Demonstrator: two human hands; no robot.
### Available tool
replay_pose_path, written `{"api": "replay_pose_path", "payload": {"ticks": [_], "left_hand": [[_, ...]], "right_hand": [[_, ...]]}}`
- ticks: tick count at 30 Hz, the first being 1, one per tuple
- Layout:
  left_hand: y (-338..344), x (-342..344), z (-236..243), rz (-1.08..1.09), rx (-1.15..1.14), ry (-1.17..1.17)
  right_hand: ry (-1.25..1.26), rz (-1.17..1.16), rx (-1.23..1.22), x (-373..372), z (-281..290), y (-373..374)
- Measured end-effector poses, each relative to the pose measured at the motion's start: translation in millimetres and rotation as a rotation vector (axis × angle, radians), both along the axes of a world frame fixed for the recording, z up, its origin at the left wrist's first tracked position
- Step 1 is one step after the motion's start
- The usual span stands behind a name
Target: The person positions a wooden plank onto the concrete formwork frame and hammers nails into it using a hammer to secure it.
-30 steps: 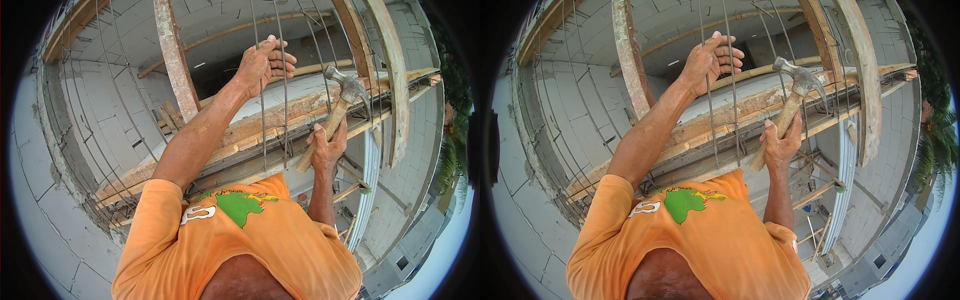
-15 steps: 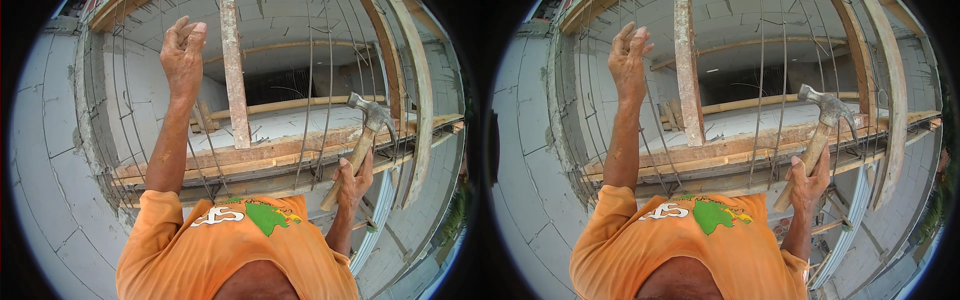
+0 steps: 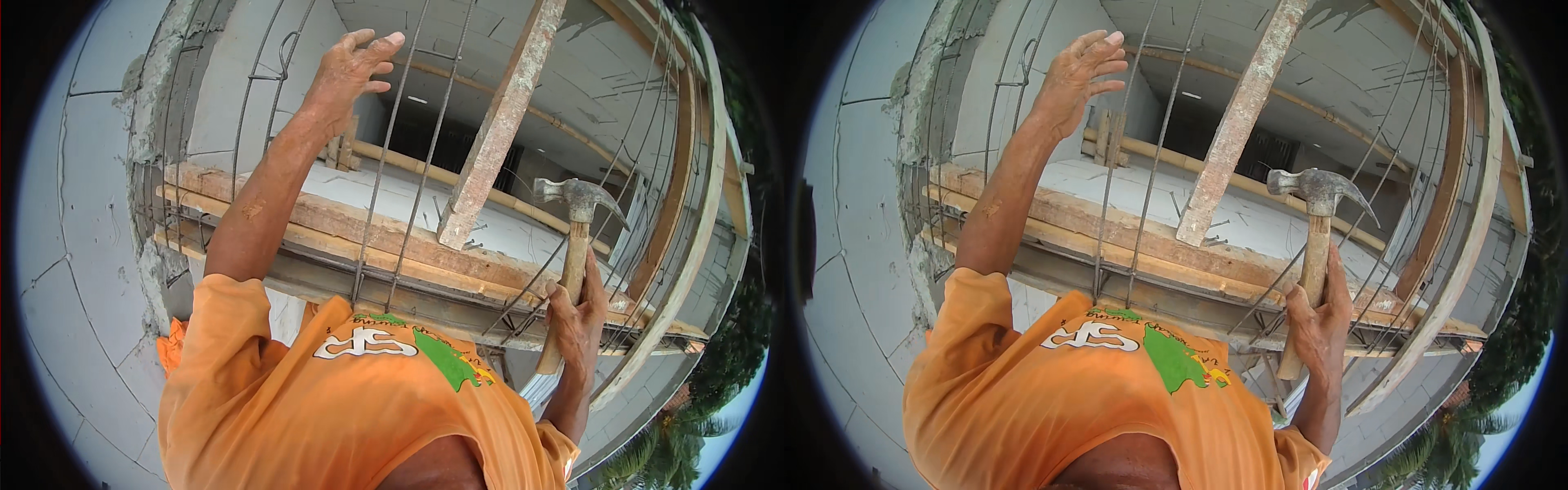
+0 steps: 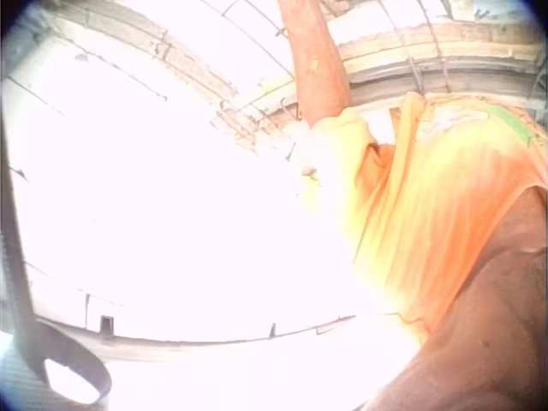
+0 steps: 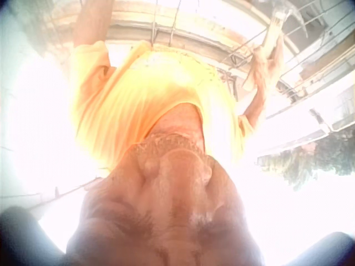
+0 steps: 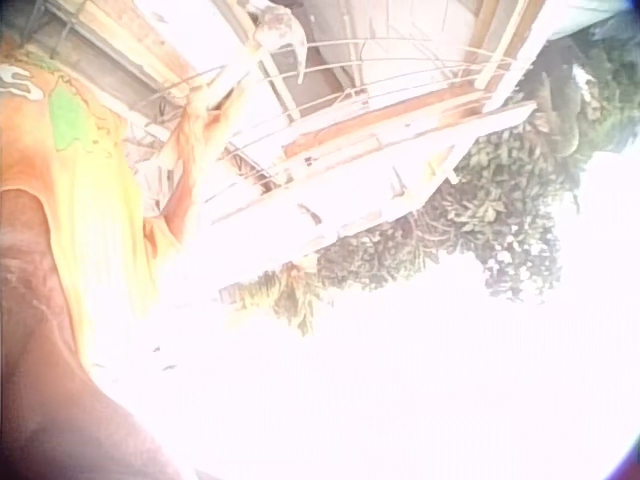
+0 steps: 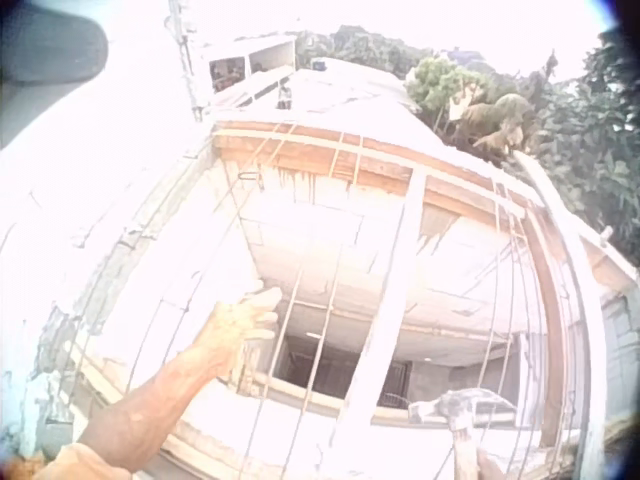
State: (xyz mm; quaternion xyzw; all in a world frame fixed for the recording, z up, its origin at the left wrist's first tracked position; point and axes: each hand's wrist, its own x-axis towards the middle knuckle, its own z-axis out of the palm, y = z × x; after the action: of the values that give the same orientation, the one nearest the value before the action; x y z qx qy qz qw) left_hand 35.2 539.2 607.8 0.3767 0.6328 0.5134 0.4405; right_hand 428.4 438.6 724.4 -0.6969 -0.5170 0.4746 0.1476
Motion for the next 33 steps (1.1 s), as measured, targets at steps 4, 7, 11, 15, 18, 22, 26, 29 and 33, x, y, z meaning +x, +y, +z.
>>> {"api": "replay_pose_path", "payload": {"ticks": [4, 7, 11, 15, 18, 22, 26, 29, 33], "left_hand": [[-11, 22, -8, -0.315, -0.325, -0.427], [3, 21, -24, -0.39, -0.138, -0.722], [26, 29, -28, -0.442, -0.07, -0.819], [20, 21, -24, -0.438, -0.051, -0.794], [15, 20, -17, -0.412, -0.028, -0.763], [18, 18, -21, -0.426, -0.044, -0.751], [17, 14, -28, -0.424, -0.066, -0.723], [22, 14, -24, -0.407, -0.078, -0.835], [26, -2, -52, -0.148, -0.221, -1.182]], "right_hand": [[-0.035, 0.08, -0.041, -26, -2, 22], [0.01, 0.102, -0.078, -47, 0, 30], [0.046, 0.125, -0.072, -55, -8, 31], [-0.009, 0.179, -0.047, -51, -8, 30], [-0.054, 0.203, -0.105, -49, 1, 34], [-0.11, 0.368, 0.006, -41, 3, 44], [-0.123, 0.382, -0.032, -43, 12, 53], [-0.168, 0.317, -0.102, -45, 18, 56], [-0.186, 0.231, -0.152, -44, 18, 50]]}}
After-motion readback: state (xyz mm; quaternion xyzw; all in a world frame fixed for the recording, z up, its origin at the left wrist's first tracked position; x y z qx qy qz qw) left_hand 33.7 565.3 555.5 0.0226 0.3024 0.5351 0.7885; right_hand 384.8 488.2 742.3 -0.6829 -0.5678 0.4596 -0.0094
